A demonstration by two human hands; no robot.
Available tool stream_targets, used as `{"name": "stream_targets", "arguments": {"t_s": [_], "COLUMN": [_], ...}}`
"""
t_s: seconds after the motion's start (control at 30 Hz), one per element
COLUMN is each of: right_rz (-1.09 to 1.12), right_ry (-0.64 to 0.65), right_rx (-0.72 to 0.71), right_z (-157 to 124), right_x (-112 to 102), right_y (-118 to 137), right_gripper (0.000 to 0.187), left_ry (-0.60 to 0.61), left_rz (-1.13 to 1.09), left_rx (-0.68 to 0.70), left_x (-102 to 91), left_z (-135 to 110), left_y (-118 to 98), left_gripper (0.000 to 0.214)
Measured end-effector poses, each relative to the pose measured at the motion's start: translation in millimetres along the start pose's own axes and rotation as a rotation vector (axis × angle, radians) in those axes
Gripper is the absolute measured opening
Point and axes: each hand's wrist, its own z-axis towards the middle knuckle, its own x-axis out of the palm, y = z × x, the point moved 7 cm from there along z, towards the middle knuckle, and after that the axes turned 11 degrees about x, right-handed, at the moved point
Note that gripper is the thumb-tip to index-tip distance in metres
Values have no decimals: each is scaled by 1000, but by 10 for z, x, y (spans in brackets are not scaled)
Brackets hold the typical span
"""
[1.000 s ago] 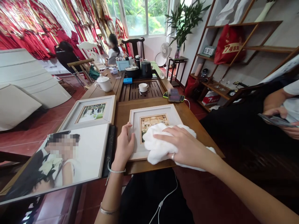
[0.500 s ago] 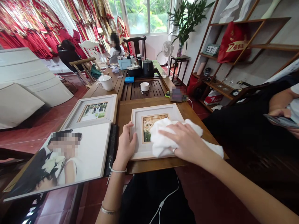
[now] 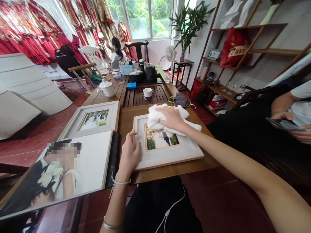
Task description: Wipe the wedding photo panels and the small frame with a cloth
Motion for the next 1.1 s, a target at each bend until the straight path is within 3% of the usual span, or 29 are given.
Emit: {"name": "stream_targets", "arguments": {"t_s": [0.13, 0.27, 0.4, 0.57, 0.8, 0.93, 1.1], "right_rz": [17, 96, 169, 148, -31, -130, -116], "right_ry": [177, 318, 398, 371, 137, 0, 27], "right_rx": [-167, -276, -371, -327, -205, -133, -22], "right_z": [-236, -635, -1029, -1217, -942, -571, -174], "right_x": [122, 58, -114, -313, -301, -185, -30], "right_y": [393, 532, 495, 209, -169, -172, -34], "right_gripper": [62, 58, 56, 55, 51, 51, 57], "left_ry": [-8, -17, -20, -40, 11, 25, 10], "left_rz": [-1, 13, -14, -45, -58, -25, -2], "left_rx": [26, 18, 0, -29, -58, -62, -23], "left_x": [-4, -5, 11, 11, 27, 14, 13], "left_z": [-1, -9, -22, -32, -27, -22, -22], "left_y": [-9, -3, 17, 29, 19, 0, -10], "left_gripper": [29, 30, 29, 28, 27, 27, 29]}}
